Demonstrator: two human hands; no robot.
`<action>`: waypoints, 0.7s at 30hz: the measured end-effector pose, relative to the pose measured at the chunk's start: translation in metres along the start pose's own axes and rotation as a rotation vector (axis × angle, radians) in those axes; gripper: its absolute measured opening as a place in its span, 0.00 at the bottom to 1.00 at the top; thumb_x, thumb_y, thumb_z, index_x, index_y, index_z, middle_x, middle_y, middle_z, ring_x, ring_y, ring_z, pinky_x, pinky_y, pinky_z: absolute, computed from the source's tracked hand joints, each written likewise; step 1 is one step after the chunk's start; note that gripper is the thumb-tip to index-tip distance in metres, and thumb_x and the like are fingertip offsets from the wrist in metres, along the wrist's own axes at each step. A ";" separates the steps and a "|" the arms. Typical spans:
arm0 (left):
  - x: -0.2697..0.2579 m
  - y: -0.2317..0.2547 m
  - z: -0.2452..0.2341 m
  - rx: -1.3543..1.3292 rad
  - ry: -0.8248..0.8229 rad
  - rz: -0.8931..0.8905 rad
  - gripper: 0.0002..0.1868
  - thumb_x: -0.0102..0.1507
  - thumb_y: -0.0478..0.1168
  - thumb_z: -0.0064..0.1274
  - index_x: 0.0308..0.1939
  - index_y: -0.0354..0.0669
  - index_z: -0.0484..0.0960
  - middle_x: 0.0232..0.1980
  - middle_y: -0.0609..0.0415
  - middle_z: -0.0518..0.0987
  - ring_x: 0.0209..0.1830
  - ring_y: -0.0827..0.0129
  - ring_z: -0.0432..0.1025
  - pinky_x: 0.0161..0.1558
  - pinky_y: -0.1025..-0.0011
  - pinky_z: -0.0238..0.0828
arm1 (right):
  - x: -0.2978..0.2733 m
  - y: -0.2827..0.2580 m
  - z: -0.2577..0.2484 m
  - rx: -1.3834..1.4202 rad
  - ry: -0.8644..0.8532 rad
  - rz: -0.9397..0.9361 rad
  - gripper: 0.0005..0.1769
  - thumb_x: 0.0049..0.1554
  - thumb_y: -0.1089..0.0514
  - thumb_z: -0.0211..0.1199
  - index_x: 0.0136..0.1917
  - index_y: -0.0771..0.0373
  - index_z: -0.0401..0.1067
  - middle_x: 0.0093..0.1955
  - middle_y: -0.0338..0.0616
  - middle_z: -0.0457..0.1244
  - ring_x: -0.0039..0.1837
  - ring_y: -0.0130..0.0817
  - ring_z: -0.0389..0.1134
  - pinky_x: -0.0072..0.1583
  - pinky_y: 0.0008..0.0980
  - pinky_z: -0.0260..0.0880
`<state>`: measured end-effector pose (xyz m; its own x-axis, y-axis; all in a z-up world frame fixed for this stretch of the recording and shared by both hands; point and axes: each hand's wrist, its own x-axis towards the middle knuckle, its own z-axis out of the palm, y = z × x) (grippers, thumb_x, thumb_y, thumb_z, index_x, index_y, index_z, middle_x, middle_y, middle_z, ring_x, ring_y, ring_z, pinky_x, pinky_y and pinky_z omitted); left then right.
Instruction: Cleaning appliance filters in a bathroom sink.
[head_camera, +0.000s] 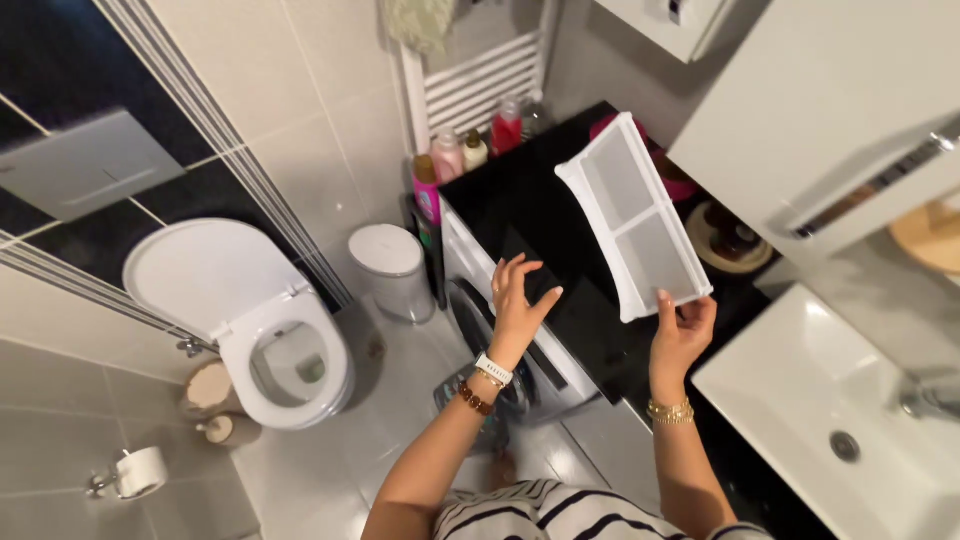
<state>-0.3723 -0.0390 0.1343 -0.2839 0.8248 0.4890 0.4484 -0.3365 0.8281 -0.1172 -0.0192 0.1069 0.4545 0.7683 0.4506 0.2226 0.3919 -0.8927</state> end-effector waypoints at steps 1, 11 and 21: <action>0.009 -0.002 -0.005 0.009 0.006 0.003 0.28 0.57 0.45 0.69 0.57 0.45 0.75 0.70 0.44 0.69 0.77 0.40 0.50 0.72 0.46 0.49 | 0.009 -0.013 0.017 0.011 -0.004 0.001 0.16 0.65 0.63 0.71 0.56 0.66 0.64 0.43 0.36 0.60 0.44 0.20 0.57 0.47 0.21 0.58; 0.123 -0.044 -0.045 0.022 0.108 0.072 0.27 0.61 0.41 0.64 0.62 0.44 0.73 0.72 0.45 0.68 0.78 0.45 0.52 0.75 0.52 0.49 | 0.120 -0.060 0.167 0.206 -0.049 -0.254 0.15 0.66 0.63 0.70 0.59 0.66 0.64 0.43 0.32 0.59 0.44 0.18 0.56 0.48 0.21 0.58; 0.334 -0.071 -0.094 -0.109 0.084 0.225 0.25 0.64 0.39 0.58 0.64 0.44 0.71 0.74 0.44 0.66 0.77 0.46 0.54 0.70 0.57 0.58 | 0.220 -0.131 0.303 0.213 0.080 -0.506 0.16 0.69 0.64 0.69 0.62 0.68 0.63 0.52 0.40 0.69 0.53 0.23 0.70 0.55 0.21 0.70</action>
<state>-0.5787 0.2170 0.2647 -0.2584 0.6847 0.6815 0.4157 -0.5580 0.7182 -0.3080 0.2523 0.3256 0.4022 0.4196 0.8137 0.2546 0.8025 -0.5396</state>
